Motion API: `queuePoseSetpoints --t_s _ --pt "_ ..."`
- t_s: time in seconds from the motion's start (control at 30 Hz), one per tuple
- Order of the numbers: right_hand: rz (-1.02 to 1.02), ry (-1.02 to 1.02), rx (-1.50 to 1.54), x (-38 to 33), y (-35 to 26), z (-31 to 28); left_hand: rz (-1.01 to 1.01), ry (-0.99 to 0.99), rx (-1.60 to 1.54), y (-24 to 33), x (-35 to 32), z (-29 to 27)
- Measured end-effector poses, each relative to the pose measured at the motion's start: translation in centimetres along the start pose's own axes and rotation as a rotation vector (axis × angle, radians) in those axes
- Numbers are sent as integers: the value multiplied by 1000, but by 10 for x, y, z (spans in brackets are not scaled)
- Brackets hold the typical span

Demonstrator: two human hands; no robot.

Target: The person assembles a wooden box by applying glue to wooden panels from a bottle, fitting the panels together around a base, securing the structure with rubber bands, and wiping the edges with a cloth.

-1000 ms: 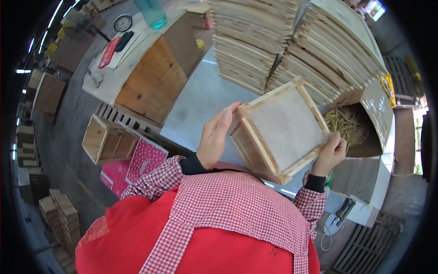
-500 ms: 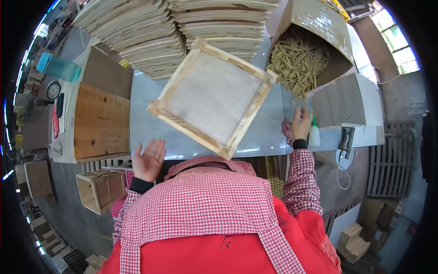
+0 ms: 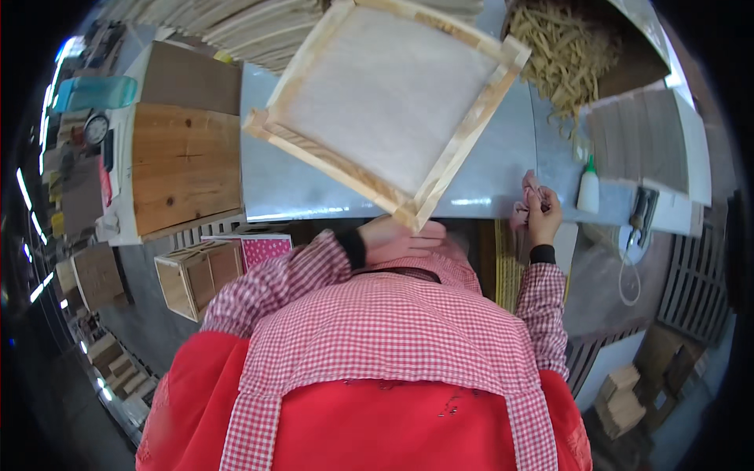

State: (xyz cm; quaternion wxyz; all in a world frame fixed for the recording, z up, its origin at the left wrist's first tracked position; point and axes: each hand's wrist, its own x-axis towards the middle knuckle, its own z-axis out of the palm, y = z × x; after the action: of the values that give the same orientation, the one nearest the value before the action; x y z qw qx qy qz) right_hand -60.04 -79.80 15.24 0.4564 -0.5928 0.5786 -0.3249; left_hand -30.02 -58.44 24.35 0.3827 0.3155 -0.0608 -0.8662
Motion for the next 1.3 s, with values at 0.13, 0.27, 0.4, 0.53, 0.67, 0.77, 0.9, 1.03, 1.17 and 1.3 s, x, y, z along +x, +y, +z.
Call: queuePoseSetpoints --t_s 0.13,0.27,0.4,0.53,0.67,0.77,0.9,1.03,1.17,1.3 --pt "-9 230 -118 -107 -84 6 -287 -16 -42 -11 41 38" --pt "-124 308 -122 -183 -173 47 -258 -113 -457 -25 70 46" --pt "-306 407 -348 -201 -168 67 124 -1301 -757 -33 85 63" --pt "-13 461 -333 -176 -116 30 -221 -310 -414 6 21 103" --pt "-165 443 -262 -162 -151 12 -203 -218 -435 9 33 98" --pt "-535 272 -465 -166 -197 34 -8 -967 -860 -16 83 59" --pt "-578 174 -443 -137 -164 23 -46 -271 -506 22 55 121" --pt "-267 165 -136 -92 -139 13 -56 -148 -489 37 59 137" --pt "-219 48 -42 -79 -149 -12 -50 -89 -467 46 74 141" --pt "-604 -47 -218 -69 -144 -10 83 -179 -747 37 99 135"
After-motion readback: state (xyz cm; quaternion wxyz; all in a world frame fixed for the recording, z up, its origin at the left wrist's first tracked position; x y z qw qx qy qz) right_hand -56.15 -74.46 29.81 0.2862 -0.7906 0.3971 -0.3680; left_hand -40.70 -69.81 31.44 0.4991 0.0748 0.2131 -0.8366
